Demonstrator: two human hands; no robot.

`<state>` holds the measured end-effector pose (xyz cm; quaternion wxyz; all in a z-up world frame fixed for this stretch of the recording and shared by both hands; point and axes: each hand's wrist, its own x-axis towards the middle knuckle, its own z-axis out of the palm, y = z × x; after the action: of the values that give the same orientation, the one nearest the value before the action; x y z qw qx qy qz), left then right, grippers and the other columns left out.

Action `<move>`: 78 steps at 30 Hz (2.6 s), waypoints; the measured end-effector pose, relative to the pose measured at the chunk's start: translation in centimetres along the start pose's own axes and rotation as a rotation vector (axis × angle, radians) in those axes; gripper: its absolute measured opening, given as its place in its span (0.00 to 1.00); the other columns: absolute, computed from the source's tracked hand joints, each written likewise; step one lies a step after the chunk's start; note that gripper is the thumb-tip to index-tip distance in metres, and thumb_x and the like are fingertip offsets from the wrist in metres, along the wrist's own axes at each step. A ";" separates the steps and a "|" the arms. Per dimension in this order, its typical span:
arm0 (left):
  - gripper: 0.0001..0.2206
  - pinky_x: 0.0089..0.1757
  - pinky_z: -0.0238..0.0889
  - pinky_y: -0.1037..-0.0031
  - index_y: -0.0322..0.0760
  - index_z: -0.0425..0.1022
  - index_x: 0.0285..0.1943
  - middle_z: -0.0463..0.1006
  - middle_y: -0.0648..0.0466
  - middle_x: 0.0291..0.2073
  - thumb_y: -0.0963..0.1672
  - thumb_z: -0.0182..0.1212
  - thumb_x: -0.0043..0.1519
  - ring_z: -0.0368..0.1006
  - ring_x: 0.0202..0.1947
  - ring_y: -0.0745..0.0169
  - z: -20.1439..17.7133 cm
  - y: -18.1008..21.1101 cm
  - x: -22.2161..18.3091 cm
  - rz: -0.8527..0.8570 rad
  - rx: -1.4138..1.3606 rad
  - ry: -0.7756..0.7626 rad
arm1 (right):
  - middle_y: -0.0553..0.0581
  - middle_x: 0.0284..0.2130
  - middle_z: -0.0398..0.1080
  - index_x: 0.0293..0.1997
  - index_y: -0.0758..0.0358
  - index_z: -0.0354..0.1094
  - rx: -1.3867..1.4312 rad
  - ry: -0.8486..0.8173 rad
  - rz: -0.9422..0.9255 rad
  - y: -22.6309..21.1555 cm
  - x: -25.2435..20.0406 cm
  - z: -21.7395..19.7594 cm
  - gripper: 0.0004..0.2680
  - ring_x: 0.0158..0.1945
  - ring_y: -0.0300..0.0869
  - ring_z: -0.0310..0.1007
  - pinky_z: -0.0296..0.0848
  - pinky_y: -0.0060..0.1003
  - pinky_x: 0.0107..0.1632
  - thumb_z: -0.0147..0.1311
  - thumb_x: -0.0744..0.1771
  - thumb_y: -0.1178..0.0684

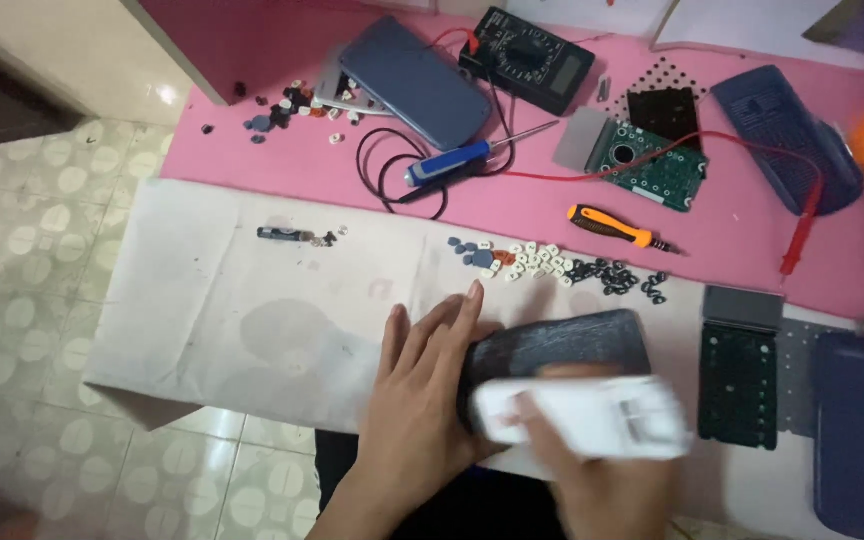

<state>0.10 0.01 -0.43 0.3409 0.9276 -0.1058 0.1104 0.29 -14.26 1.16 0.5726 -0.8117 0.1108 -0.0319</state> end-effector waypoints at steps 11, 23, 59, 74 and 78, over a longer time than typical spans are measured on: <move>0.48 0.56 0.37 0.49 0.34 0.41 0.65 0.69 0.55 0.51 0.53 0.69 0.41 0.56 0.58 0.54 -0.1 0.3 0.1 -0.009 0.021 0.012 | 0.50 0.26 0.68 0.32 0.59 0.67 -0.567 0.069 -0.614 -0.8 1.4 -0.2 0.09 0.26 0.39 0.69 0.66 0.32 0.33 0.63 0.56 0.51; 0.49 0.56 0.37 0.49 0.34 0.41 0.65 0.69 0.59 0.51 0.56 0.68 0.42 0.56 0.58 0.53 -0.4 0.4 0.3 -0.011 0.029 0.007 | 0.57 0.35 0.70 0.38 0.68 0.67 -0.314 0.228 -0.287 1.3 3.9 -2.5 0.09 0.37 0.39 0.71 0.69 0.33 0.42 0.62 0.59 0.60; 0.52 0.57 0.40 0.51 0.27 0.37 0.65 0.66 0.52 0.53 0.53 0.70 0.39 0.57 0.57 0.55 1.1 -0.5 -0.1 -0.021 0.017 0.043 | 0.47 0.25 0.73 0.29 0.58 0.72 -0.226 -0.154 -0.441 -2.8 2.9 2.5 0.05 0.28 0.33 0.72 0.69 0.28 0.32 0.59 0.56 0.53; 0.49 0.58 0.37 0.51 0.29 0.36 0.65 0.70 0.58 0.50 0.48 0.68 0.40 0.58 0.57 0.55 0.4 -0.2 0.0 -0.005 -0.021 0.063 | 0.47 0.26 0.73 0.32 0.57 0.68 -0.252 -0.139 -0.475 -2.2 2.0 1.9 0.09 0.27 0.31 0.73 0.69 0.25 0.34 0.61 0.55 0.52; 0.45 0.57 0.37 0.50 0.35 0.56 0.56 0.59 0.49 0.59 0.57 0.74 0.34 0.58 0.59 0.54 1.0 -0.3 -0.2 -0.031 0.074 0.040 | 0.52 0.28 0.72 0.33 0.63 0.68 -0.136 0.085 -0.294 -0.7 3.2 -0.3 0.06 0.28 0.34 0.71 0.69 0.28 0.37 0.59 0.58 0.60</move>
<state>0.14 -0.35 -1.43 0.3100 0.9387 -0.0804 0.1273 3.44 -15.04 1.70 0.5002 -0.8540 0.0169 -0.1419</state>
